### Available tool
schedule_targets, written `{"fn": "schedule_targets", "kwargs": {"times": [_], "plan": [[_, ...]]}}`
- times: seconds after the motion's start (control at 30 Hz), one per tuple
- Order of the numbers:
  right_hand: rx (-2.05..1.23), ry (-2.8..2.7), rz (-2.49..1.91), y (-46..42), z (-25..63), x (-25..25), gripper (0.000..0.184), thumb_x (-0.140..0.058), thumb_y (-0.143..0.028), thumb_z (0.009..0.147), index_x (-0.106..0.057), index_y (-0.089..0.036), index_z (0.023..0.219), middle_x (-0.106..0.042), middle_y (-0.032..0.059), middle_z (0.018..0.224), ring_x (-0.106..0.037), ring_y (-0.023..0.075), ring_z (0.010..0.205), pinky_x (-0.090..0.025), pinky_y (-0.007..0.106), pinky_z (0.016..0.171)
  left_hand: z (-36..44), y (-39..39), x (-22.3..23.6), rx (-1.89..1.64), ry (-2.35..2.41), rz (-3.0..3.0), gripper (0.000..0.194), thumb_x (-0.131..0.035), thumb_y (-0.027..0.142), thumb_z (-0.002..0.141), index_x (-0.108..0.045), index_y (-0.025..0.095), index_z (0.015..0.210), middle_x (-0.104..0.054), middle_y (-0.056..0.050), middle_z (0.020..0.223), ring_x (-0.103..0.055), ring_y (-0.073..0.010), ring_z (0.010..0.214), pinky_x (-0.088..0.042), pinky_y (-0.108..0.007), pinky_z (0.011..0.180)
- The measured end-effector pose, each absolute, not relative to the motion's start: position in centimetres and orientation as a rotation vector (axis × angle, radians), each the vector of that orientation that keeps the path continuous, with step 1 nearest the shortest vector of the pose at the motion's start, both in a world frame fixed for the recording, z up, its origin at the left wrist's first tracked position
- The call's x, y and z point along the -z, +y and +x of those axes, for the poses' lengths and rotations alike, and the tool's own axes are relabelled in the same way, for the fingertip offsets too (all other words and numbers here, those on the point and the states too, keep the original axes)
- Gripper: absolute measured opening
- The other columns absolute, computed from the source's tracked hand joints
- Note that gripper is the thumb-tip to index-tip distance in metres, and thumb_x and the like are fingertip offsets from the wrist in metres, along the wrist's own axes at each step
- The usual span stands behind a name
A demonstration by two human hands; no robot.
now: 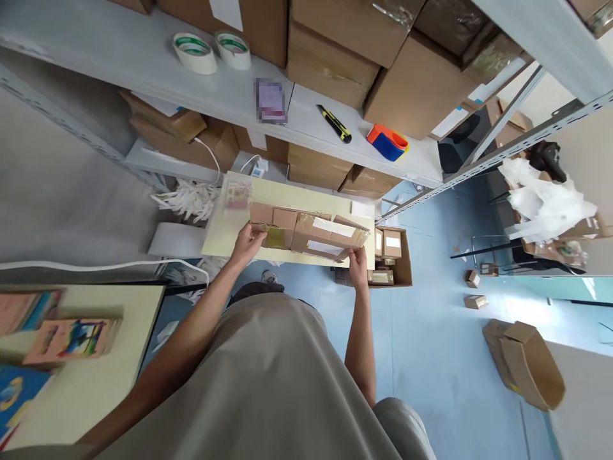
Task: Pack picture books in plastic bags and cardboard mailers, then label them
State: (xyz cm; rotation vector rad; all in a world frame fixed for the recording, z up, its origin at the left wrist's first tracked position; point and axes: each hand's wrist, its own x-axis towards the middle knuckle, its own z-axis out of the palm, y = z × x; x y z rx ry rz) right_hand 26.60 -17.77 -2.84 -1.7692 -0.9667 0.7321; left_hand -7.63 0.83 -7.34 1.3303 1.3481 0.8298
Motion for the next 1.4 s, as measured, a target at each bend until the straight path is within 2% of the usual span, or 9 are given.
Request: {"fn": "schedule_targets", "kwargs": {"times": [0.27, 0.47, 0.63, 0.77, 0.9, 1.03, 1.13, 1.3, 1.4], "plan": [[-0.698, -0.772, -1.743, -13.6, 26.2, 3.7, 0.064, -0.069, -0.052, 0.095, -0.064, -0.024, 0.153, -0.076, 0.0165, 0.152, -0.069, 0.0333, 0.143, -0.053, 0.054, 0.127, -5.6, 7.2, 7.6, -0.684, 1.051, 1.393, 0.048, -0.061, 0.031, 0.089, -0.068, 0.019, 0.135, -0.08, -0.014, 0.127, -0.077, -0.0306, 0.119, -0.064, -0.045, 0.108], [-0.846, -0.721, -1.719, -11.8, 24.2, 5.5, 0.043, -0.073, -0.052, 0.088, -0.076, -0.027, 0.123, -0.082, 0.0101, 0.13, -0.071, 0.0301, 0.131, -0.058, 0.049, 0.121, -3.5, 8.1, 9.9, -0.637, 0.923, 1.434, 0.05, -0.058, 0.032, 0.09, -0.073, 0.02, 0.136, -0.078, -0.017, 0.141, -0.073, -0.035, 0.138, -0.059, -0.052, 0.121], [-0.873, -0.509, -1.703, -11.9, 25.7, 6.6, 0.028, -0.072, -0.053, 0.086, -0.069, -0.027, 0.093, -0.079, 0.0069, 0.107, -0.074, 0.0268, 0.116, -0.061, 0.046, 0.116, -4.5, 6.6, 12.6, -0.576, 1.107, 1.273, 0.066, -0.053, 0.05, 0.103, -0.063, 0.022, 0.162, -0.065, -0.018, 0.17, -0.058, -0.0371, 0.163, -0.046, -0.054, 0.137], [-1.023, -0.338, -1.685, -11.1, 27.2, 7.3, 0.031, -0.073, -0.056, 0.082, -0.069, -0.028, 0.096, -0.082, 0.0092, 0.113, -0.077, 0.0286, 0.118, -0.063, 0.045, 0.114, -5.4, 4.5, 13.6, -0.436, 1.193, 1.163, 0.08, -0.048, 0.066, 0.106, -0.057, 0.02, 0.171, -0.049, -0.017, 0.184, -0.045, -0.0384, 0.173, -0.038, -0.053, 0.142], [-1.111, -0.352, -1.656, -9.9, 27.8, 7.4, 0.029, -0.069, -0.053, 0.083, -0.072, -0.029, 0.099, -0.084, 0.0103, 0.117, -0.078, 0.0304, 0.117, -0.065, 0.05, 0.112, -4.7, 3.4, 13.1, -0.453, 1.2, 1.146, 0.091, -0.056, 0.082, 0.098, -0.065, 0.02, 0.163, -0.052, -0.019, 0.182, -0.039, -0.0419, 0.176, -0.033, -0.058, 0.144], [-1.113, -0.466, -1.64, -8.9, 28.9, 6.3, 0.038, -0.062, -0.057, 0.089, -0.075, -0.028, 0.108, -0.082, 0.0126, 0.13, -0.077, 0.03, 0.121, -0.064, 0.052, 0.113, -3.3, 4.5, 11.6, -0.556, 1.117, 1.146, 0.102, -0.055, 0.096, 0.093, -0.067, 0.023, 0.163, -0.05, -0.017, 0.183, -0.041, -0.0409, 0.175, -0.032, -0.056, 0.145], [-1.109, -0.625, -1.72, -8.5, 30.0, 5.5, 0.052, -0.055, -0.07, 0.099, -0.075, -0.028, 0.12, -0.08, 0.0139, 0.136, -0.074, 0.0299, 0.126, -0.063, 0.048, 0.107, -1.9, 5.8, 10.6, -0.606, 1.136, 1.198, 0.096, -0.054, 0.092, 0.098, -0.065, 0.025, 0.166, -0.053, -0.015, 0.183, -0.041, -0.0372, 0.176, -0.034, -0.052, 0.144], [-1.092, -0.752, -1.863, -8.1, 30.8, 6.2, 0.067, -0.068, -0.089, 0.089, -0.072, -0.024, 0.107, -0.076, 0.007, 0.096, -0.067, 0.025, 0.092, -0.059, 0.038, 0.083, 0.3, 6.7, 10.6, -0.608, 1.265, 1.28, 0.086, -0.051, 0.084, 0.104, -0.068, 0.02, 0.157, -0.065, -0.021, 0.17, -0.052, -0.0363, 0.168, -0.041, -0.051, 0.14], [-1.082, -0.808, -1.864, -7.7, 31.2, 6.9, 0.071, -0.067, -0.091, 0.089, -0.072, -0.023, 0.107, -0.072, 0.0048, 0.09, -0.063, 0.0239, 0.087, -0.056, 0.038, 0.08, 0.7, 6.6, 10.9, -0.611, 1.283, 1.303, 0.086, -0.046, 0.087, 0.103, -0.071, 0.018, 0.149, -0.069, -0.022, 0.165, -0.058, -0.0385, 0.162, -0.042, -0.053, 0.138]]}}
